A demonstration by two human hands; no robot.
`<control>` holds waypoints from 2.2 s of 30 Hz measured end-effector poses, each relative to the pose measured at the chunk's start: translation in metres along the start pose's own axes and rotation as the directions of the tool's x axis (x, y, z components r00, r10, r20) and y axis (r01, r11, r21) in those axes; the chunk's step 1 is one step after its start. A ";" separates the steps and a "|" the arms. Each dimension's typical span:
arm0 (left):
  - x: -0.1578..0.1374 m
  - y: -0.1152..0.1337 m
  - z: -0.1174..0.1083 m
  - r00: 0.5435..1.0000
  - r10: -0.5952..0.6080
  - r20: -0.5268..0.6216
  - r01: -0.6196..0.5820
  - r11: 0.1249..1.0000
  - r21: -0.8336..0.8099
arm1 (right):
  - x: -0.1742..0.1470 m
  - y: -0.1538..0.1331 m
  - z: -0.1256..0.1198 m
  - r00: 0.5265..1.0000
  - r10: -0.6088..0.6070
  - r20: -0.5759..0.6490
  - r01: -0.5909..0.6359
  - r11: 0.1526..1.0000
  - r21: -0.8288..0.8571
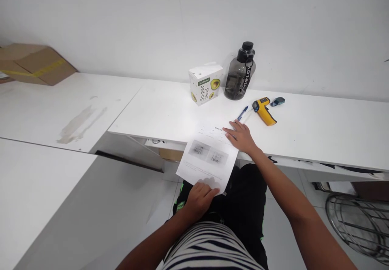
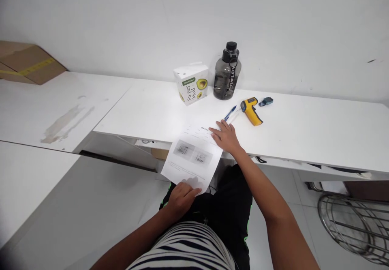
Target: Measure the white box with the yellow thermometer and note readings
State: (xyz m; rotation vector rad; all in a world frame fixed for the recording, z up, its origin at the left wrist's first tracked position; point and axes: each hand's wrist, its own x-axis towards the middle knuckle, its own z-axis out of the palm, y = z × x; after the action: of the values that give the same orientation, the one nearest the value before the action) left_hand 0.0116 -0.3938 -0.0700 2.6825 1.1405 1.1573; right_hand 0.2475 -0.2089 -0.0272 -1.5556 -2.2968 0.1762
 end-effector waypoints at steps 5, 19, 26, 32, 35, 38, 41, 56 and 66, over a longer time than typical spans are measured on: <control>0.015 0.009 -0.051 0.887 -0.344 0.308 0.461 0.686 -0.563 | 0.002 0.010 -0.003 0.980 0.172 -0.096 -0.122 0.914 0.388; 0.100 -0.157 -0.070 0.261 -0.959 0.110 0.617 0.078 -0.783 | 0.003 0.010 -0.009 0.928 0.368 -0.067 -0.244 0.732 0.636; 0.064 -0.186 -0.069 0.253 -0.967 0.022 0.713 0.171 -0.680 | 0.004 0.016 -0.003 0.943 0.320 -0.089 -0.220 0.804 0.552; 0.059 -0.189 -0.060 0.274 -0.961 -0.033 0.743 0.234 -0.627 | 0.005 0.022 0.006 0.961 0.256 -0.106 -0.189 0.885 0.427; 0.060 -0.191 -0.058 0.297 -0.953 -0.057 0.753 0.270 -0.600 | 0.005 0.025 0.008 0.973 0.209 -0.102 -0.157 0.915 0.372; 0.061 -0.191 -0.057 0.299 -0.952 -0.064 0.753 0.277 -0.598 | 0.005 0.027 0.009 0.976 0.194 -0.098 -0.149 0.925 0.350; 0.062 -0.190 -0.058 0.299 -0.953 -0.055 0.753 0.271 -0.600 | 0.005 0.029 0.010 0.978 0.177 -0.112 -0.127 0.926 0.355; 0.052 -0.173 -0.062 0.442 -0.884 -0.150 0.859 0.466 -0.212 | 0.006 0.029 0.016 0.972 0.113 -0.208 -0.057 0.964 0.260; 0.090 -0.108 -0.025 0.950 -0.235 0.206 0.175 0.946 0.274 | 0.064 0.030 -0.019 0.992 0.054 -0.115 -0.063 0.995 -0.079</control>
State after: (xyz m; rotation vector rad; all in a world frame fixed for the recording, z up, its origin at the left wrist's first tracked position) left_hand -0.0298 -0.2645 -0.0248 2.6919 1.5706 0.6813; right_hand 0.2593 -0.1408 -0.0044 -1.6306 -2.1978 0.0081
